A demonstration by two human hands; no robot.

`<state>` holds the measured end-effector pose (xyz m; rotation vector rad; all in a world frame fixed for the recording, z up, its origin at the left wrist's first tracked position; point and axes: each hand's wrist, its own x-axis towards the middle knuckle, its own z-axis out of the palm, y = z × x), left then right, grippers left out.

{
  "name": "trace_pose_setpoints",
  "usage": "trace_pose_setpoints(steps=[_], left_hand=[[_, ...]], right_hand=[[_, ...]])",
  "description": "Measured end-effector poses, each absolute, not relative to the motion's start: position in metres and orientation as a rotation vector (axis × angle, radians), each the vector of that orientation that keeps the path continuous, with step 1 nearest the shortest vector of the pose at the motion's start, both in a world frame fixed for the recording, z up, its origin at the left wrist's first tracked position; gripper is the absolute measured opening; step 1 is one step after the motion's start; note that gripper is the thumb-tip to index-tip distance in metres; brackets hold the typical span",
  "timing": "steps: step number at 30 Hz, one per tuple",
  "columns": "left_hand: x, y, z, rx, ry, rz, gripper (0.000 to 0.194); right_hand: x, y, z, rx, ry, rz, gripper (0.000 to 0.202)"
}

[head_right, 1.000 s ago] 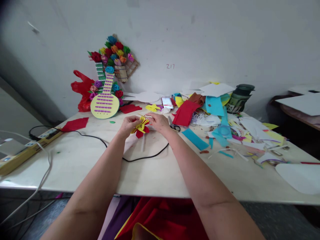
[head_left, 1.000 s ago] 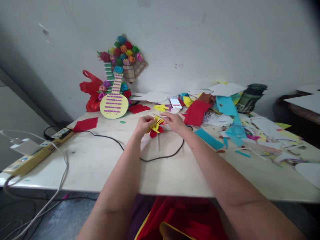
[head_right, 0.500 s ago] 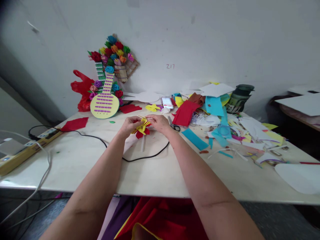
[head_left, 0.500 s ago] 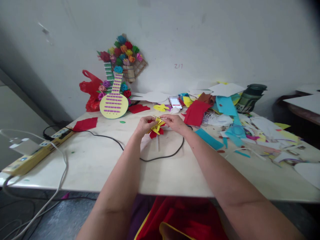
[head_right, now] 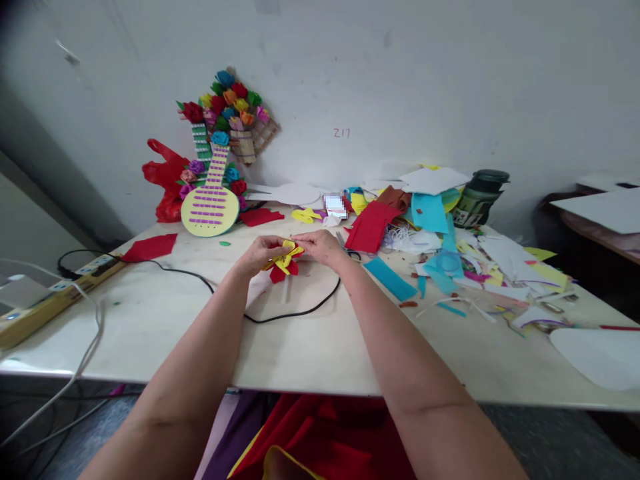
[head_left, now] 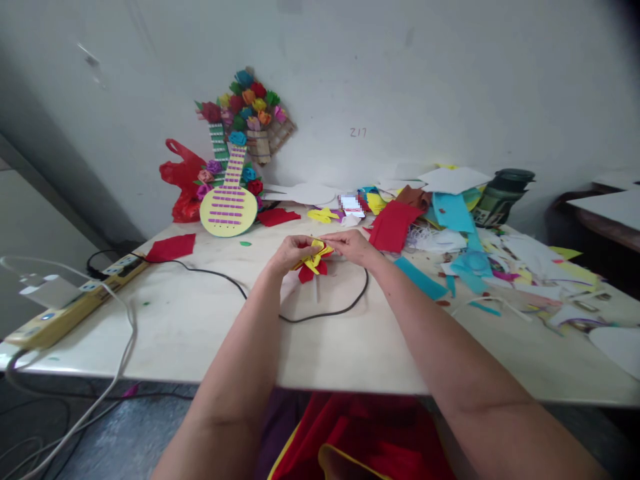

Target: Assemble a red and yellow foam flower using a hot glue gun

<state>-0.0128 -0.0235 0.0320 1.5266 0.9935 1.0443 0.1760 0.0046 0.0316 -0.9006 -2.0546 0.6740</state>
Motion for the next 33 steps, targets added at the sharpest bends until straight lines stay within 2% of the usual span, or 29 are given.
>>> trace_pose_setpoints(steps=[7,12,17,24,33], left_hand=[[-0.013,-0.029,0.038,1.490,0.982,0.995,0.035],[-0.014,-0.029,0.039,1.445,0.967,1.012,0.031],[-0.016,-0.027,0.037,1.408,0.942,1.046,0.029],[-0.013,-0.025,0.035,1.343,0.969,1.167,0.030],[-0.012,-0.024,0.032,1.317,0.954,1.210,0.028]], right_hand=[[0.179,0.009,0.026,-0.881,-2.076,0.793,0.035],[0.175,0.006,0.029,-0.873,-2.087,0.641,0.030],[0.173,0.004,0.030,-0.927,-2.166,0.427,0.042],[0.170,-0.001,0.032,-0.960,-2.229,0.146,0.044],[0.169,-0.005,0.033,-0.981,-2.245,0.068,0.042]])
